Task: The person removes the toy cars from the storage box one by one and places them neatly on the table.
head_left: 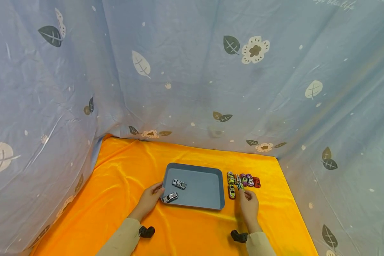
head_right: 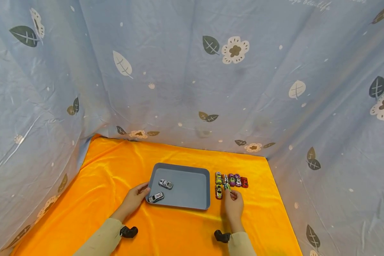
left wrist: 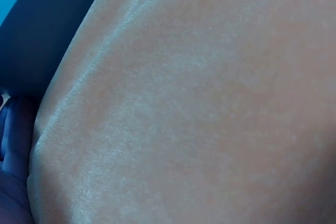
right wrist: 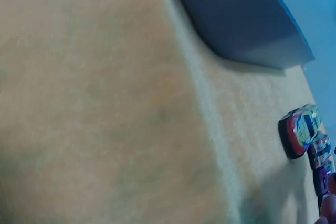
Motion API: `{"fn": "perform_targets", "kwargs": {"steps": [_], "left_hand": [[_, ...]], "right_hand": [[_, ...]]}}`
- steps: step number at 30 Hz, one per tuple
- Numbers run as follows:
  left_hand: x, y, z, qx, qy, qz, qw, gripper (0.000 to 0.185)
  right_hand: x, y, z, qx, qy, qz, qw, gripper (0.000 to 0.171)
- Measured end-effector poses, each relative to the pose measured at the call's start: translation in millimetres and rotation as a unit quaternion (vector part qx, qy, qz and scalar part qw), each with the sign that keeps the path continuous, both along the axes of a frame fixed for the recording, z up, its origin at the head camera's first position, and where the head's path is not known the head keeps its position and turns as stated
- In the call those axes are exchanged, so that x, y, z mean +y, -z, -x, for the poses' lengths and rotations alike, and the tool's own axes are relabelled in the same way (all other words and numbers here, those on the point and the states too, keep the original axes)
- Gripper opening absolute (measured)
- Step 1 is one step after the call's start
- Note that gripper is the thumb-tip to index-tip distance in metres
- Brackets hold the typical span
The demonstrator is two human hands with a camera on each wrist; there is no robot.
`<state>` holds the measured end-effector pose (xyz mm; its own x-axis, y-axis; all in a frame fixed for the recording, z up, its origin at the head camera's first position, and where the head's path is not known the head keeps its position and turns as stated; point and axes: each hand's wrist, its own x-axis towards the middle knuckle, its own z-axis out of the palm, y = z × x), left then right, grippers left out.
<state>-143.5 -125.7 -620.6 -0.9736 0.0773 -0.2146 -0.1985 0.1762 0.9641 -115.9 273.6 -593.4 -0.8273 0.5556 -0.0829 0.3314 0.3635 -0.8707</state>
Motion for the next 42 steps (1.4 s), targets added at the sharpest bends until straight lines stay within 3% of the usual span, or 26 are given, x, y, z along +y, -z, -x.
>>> {"fn": "perform_targets", "kwargs": {"steps": [5, 14, 42], "left_hand": [[0.4, 1.2, 0.2, 0.003, -0.002, 0.004, 1.0000, 0.043], [1.1, 3.6, 0.3, 0.004, -0.004, 0.007, 1.0000, 0.043], [1.3, 3.4, 2.3, -0.005, -0.006, 0.011, 0.9999, 0.045]], "right_hand": [[2.6, 4.5, -0.4, -0.009, 0.012, 0.008, 1.000, 0.053], [6.6, 14.9, 3.2, -0.034, 0.027, 0.055, 0.998, 0.064], [-0.3, 24.9, 11.2, -0.042, 0.048, -0.023, 0.998, 0.055]]}}
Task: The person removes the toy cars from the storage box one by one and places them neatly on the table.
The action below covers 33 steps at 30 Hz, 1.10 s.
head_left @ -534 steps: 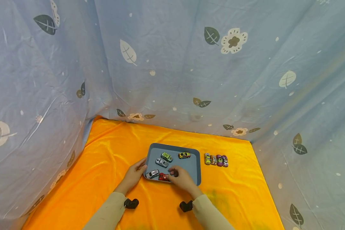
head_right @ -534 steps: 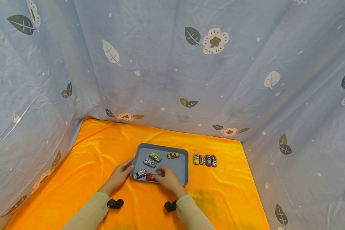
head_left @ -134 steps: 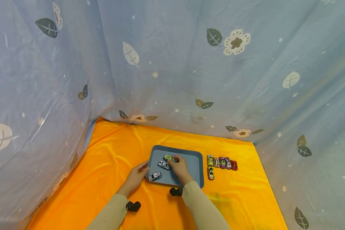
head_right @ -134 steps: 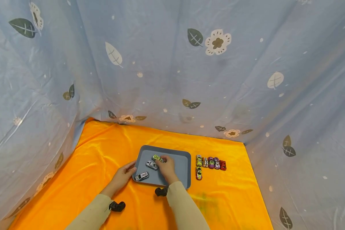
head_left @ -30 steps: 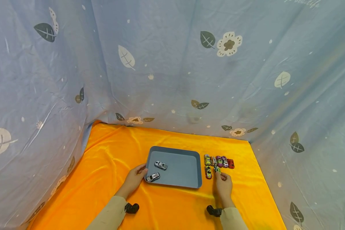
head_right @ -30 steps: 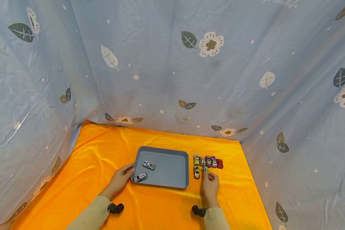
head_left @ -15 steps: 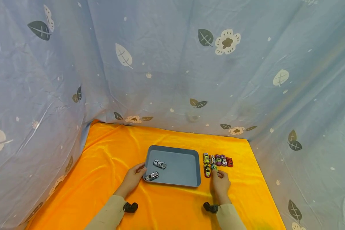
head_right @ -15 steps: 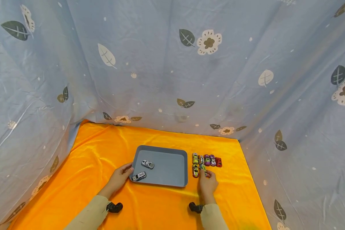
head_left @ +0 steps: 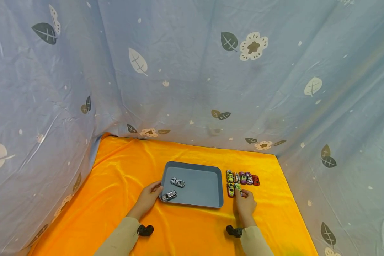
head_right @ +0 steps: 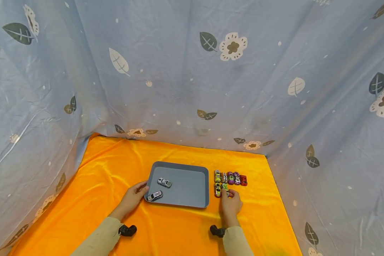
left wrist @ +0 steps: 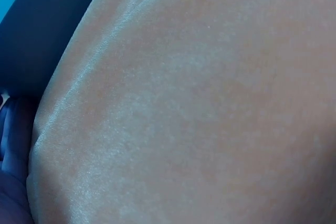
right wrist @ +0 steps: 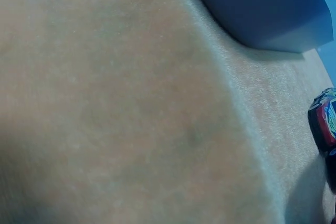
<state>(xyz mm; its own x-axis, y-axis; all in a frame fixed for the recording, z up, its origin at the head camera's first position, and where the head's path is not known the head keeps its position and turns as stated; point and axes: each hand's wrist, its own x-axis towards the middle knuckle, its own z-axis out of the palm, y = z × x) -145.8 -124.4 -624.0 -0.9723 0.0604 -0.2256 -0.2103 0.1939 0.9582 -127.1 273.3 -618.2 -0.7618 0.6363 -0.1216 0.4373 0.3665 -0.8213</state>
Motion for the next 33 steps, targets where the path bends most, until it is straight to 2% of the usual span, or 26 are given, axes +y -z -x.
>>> {"fn": "perform_targets", "kwargs": {"steps": [7, 14, 18, 21, 26, 33], "left_hand": [[-0.3, -0.7, -0.3, 0.003, 0.001, 0.001, 1.0000, 0.044], [-0.2, -1.2, -0.3, 0.006, -0.001, 0.003, 1.0000, 0.044], [-0.1, -1.0, 0.0, 0.005, -0.001, 0.000, 1.0000, 0.043], [0.0, -0.3, 0.1, 0.003, 0.000, -0.004, 1.0000, 0.043], [0.4, -0.5, 0.3, 0.003, 0.002, -0.003, 1.0000, 0.044], [0.2, -1.3, -0.6, 0.007, 0.006, 0.002, 1.0000, 0.046]], "right_hand": [[-2.5, -1.7, 0.4, -0.003, 0.003, 0.001, 1.000, 0.051], [-1.3, -1.4, -0.7, -0.005, -0.001, 0.003, 1.000, 0.056], [0.7, 0.3, -1.1, 0.007, 0.003, 0.023, 1.000, 0.056], [3.8, -0.3, -1.7, 0.026, 0.009, 0.056, 0.998, 0.054], [11.4, -13.1, -5.6, 0.043, 0.002, 0.094, 0.995, 0.047], [2.5, -31.5, -9.6, 0.053, -0.038, 0.084, 0.994, 0.042]]}}
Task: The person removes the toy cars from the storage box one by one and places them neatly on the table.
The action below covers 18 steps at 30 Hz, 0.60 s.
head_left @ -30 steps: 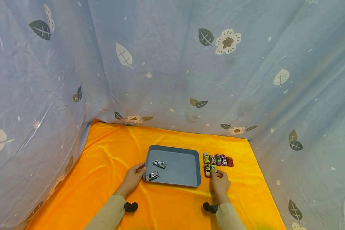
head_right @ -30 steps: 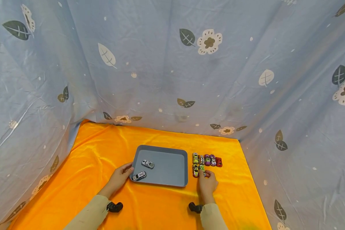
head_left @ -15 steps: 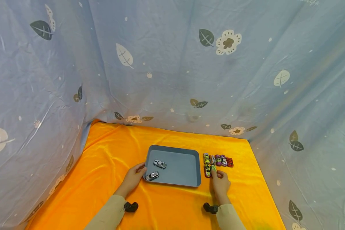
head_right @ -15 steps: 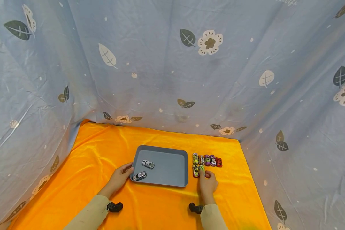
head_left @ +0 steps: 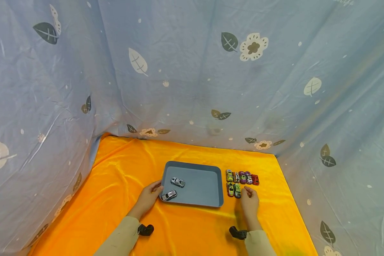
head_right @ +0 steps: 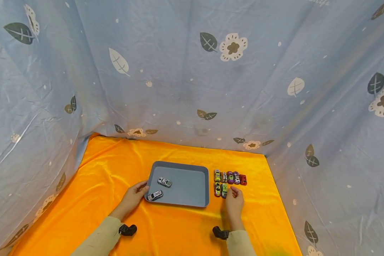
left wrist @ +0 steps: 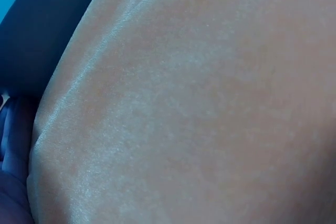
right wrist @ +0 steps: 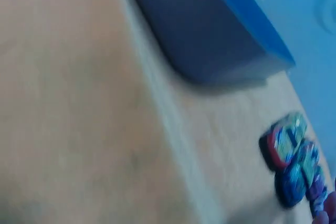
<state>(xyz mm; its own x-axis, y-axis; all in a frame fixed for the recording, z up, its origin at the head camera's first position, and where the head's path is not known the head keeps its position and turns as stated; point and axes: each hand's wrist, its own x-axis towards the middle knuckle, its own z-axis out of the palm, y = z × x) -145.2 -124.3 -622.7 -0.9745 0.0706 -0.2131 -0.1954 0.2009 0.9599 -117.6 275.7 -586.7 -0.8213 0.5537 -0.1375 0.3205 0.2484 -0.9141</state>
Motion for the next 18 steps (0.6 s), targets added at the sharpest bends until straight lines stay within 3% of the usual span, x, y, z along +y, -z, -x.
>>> {"fn": "perform_targets", "kwargs": {"steps": [8, 18], "left_hand": [[-0.3, 2.4, 0.2, 0.004, -0.004, 0.001, 1.0000, 0.045], [0.7, 1.7, 0.5, 0.003, -0.004, 0.004, 1.0000, 0.046]], "right_hand": [[-34.1, -9.9, 8.7, 0.060, -0.075, -0.014, 0.995, 0.034], [-64.3, -11.2, 12.7, 0.080, -0.132, -0.011, 0.988, 0.038]]}}
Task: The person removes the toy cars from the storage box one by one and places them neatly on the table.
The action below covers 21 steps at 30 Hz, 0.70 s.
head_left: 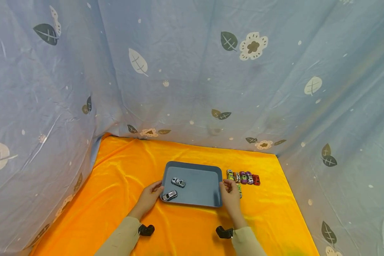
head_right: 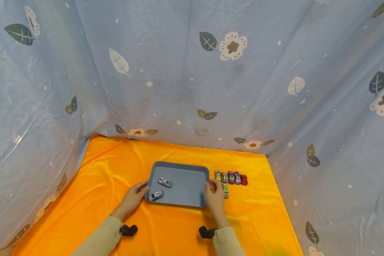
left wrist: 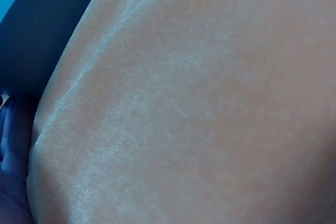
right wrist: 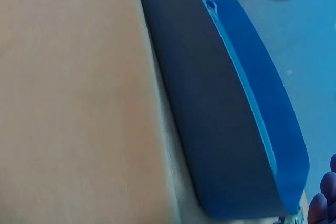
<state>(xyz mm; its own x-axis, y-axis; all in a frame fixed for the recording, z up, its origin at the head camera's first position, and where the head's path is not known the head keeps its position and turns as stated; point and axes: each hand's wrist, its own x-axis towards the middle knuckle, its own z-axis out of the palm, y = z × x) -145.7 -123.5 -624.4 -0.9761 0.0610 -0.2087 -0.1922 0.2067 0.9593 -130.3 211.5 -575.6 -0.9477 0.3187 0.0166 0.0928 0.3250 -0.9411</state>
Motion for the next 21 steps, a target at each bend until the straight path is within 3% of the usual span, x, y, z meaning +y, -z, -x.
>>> {"fn": "perform_targets", "kwargs": {"steps": [21], "left_hand": [[-0.2, -2.8, -0.3, 0.000, 0.000, 0.010, 1.0000, 0.045]], "right_hand": [[-44.1, 0.1, 5.3, 0.008, -0.073, -0.014, 0.997, 0.039]]}}
